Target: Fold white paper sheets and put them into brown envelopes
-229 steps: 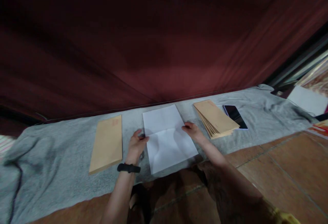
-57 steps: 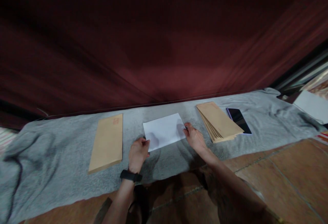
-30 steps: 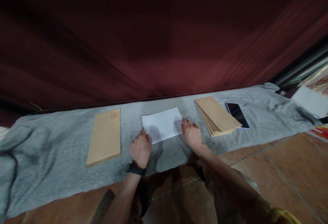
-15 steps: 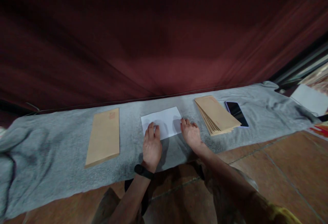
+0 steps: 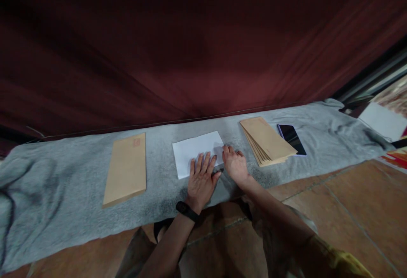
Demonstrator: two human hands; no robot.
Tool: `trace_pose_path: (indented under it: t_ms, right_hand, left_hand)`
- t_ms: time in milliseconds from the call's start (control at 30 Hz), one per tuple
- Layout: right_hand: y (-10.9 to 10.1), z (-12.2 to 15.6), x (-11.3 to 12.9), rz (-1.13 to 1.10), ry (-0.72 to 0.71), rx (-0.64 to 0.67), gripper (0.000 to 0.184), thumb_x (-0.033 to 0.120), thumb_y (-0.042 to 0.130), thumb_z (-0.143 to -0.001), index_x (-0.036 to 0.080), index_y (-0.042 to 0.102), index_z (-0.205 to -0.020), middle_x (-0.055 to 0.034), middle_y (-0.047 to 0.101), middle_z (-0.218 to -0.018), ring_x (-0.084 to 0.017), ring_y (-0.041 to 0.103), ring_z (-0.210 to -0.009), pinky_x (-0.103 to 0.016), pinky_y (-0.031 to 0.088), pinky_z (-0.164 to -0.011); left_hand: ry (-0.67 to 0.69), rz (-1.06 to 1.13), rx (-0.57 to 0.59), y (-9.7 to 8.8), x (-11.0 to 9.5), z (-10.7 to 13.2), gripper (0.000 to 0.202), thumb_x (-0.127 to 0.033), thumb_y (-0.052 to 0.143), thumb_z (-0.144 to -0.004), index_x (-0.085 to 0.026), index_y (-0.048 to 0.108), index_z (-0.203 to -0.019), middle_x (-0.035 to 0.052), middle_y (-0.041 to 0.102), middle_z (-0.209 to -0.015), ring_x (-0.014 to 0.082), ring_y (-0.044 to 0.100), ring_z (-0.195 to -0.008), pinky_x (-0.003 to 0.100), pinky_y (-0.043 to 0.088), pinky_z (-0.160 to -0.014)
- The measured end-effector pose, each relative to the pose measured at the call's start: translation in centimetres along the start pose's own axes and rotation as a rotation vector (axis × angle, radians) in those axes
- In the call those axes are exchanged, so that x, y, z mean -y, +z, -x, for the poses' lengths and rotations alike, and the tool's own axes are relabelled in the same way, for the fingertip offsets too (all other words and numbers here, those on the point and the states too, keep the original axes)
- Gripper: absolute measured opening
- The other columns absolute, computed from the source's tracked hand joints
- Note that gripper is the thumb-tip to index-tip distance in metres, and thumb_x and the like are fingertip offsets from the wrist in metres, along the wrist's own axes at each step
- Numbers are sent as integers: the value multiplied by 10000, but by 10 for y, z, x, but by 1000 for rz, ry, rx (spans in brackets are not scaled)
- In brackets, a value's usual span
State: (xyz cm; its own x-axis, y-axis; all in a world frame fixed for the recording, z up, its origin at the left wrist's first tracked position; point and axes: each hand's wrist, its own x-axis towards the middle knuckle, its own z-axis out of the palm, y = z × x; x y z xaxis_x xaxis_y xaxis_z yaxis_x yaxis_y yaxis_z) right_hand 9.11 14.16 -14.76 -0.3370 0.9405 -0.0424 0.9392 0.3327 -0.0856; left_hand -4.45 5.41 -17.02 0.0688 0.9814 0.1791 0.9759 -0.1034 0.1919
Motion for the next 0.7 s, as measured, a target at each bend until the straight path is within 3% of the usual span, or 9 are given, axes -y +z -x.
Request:
trace_pose_path:
  t_ms: [433,600,700]
  right_hand:
    - [5,-1,-2,6,-15,-66,297,179,318,-1043,171,564,-1208,-111,680,-1054,-211,651,-862,-353,438,-859]
    - [0,2,1,-75,-68,-217,302,228,402,-1023,143,596,-1238,-171,656,-1165,-299,591,-1079,-467,421,-960]
    - [3,6,10,-242,-283,-267,382,269,385,-1038,135,557,-1351,-168,575,-1382,-284,509,-1267,-467,396,-1069]
  left_hand:
    - [39,-60,0,5,7,2,575,-498,392,-998,-287,376,-1533,34,302,-1637,292,233,-1522,599,178,-1225]
    - [46,-61,1,4,7,2,586,-481,389,-1002,-256,360,-1542,48,283,-1643,292,209,-1529,597,176,-1228]
    - [54,-64,31,5,7,2,591,-435,426,-993,-206,374,-1536,92,322,-1625,310,207,-1527,603,173,-1226]
